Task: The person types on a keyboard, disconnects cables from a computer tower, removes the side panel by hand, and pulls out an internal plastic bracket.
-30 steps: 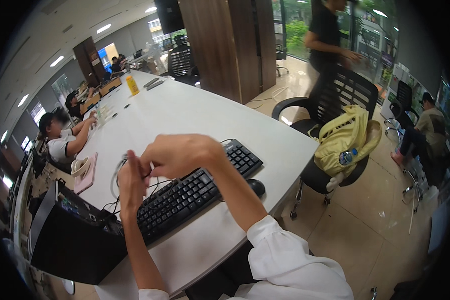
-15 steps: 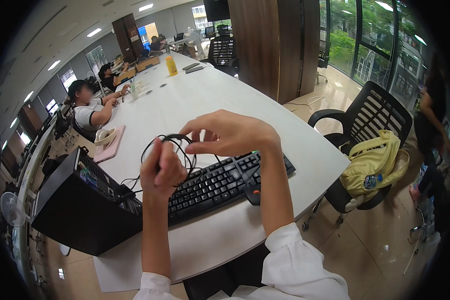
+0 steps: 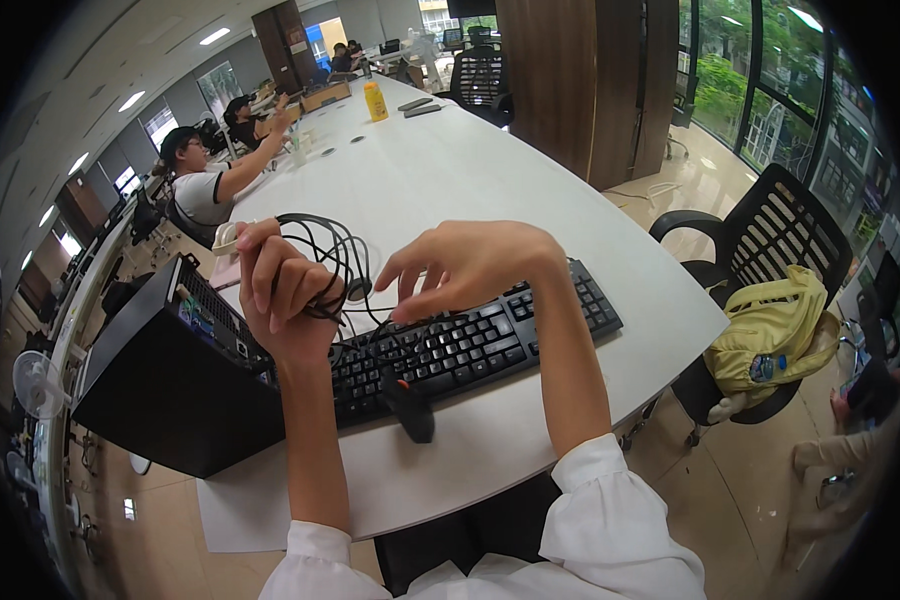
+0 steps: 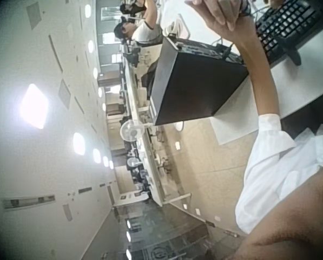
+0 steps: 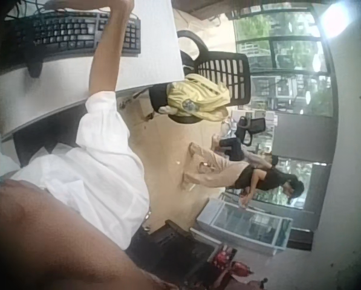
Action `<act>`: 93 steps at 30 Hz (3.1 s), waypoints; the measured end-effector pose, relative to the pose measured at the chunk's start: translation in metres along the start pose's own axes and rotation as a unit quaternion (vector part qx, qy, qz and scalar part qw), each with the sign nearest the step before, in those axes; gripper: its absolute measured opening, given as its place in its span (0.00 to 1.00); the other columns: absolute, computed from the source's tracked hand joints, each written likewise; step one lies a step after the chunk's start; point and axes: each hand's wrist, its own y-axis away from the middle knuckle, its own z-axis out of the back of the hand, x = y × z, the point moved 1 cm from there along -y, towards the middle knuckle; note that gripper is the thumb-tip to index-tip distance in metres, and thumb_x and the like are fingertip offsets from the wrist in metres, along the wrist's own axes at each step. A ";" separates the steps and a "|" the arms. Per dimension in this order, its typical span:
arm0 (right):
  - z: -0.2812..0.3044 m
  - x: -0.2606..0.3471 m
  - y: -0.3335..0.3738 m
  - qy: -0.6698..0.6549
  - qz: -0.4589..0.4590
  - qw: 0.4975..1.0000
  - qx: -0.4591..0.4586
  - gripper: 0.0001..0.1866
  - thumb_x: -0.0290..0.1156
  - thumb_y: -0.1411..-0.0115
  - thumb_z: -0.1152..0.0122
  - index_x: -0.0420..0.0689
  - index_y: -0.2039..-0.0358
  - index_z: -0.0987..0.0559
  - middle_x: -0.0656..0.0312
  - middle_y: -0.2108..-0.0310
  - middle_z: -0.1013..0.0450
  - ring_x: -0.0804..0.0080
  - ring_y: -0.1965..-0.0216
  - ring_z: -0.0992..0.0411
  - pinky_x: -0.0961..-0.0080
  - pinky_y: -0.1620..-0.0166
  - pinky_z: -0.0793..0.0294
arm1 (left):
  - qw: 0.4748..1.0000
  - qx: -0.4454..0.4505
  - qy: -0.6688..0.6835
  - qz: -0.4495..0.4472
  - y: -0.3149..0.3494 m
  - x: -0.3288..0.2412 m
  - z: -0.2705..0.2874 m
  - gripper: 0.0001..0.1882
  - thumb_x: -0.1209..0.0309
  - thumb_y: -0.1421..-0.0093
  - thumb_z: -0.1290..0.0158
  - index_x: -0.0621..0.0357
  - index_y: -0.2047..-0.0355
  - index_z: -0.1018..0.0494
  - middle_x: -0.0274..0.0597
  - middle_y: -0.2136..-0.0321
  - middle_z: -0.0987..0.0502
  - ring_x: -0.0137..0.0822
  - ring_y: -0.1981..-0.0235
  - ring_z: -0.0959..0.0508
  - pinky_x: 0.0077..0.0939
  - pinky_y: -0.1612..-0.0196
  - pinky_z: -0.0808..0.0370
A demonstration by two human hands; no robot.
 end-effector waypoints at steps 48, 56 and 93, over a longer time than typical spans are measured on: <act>0.000 0.034 0.017 -0.017 0.271 0.939 -0.212 0.09 0.27 0.57 0.27 0.38 0.79 0.20 0.59 0.73 0.24 0.64 0.69 0.24 0.68 0.64 0.26 | 0.583 -0.147 -0.784 0.155 0.016 0.009 -0.052 0.17 0.61 0.25 0.49 0.62 0.65 0.26 0.34 0.78 0.26 0.21 0.83 0.31 0.18 0.81 0.41; 0.000 0.028 0.009 0.068 0.247 0.922 -0.289 0.13 0.26 0.53 0.23 0.41 0.71 0.22 0.59 0.65 0.25 0.62 0.64 0.22 0.67 0.61 0.22 | 0.726 -0.246 -0.627 0.140 0.017 0.000 -0.047 0.06 0.72 0.31 0.42 0.56 0.63 0.30 0.24 0.81 0.35 0.14 0.88 0.46 0.15 0.86 0.54; 0.008 0.023 0.013 -0.129 0.178 0.936 -0.275 0.07 0.31 0.36 0.30 0.46 0.60 0.10 0.67 0.68 0.16 0.83 0.74 0.29 0.79 0.68 0.26 | 0.726 -0.165 -0.662 -0.086 0.016 0.001 -0.063 0.23 0.60 0.25 0.48 0.77 0.54 0.26 0.24 0.84 0.41 0.17 0.86 0.46 0.14 0.81 0.49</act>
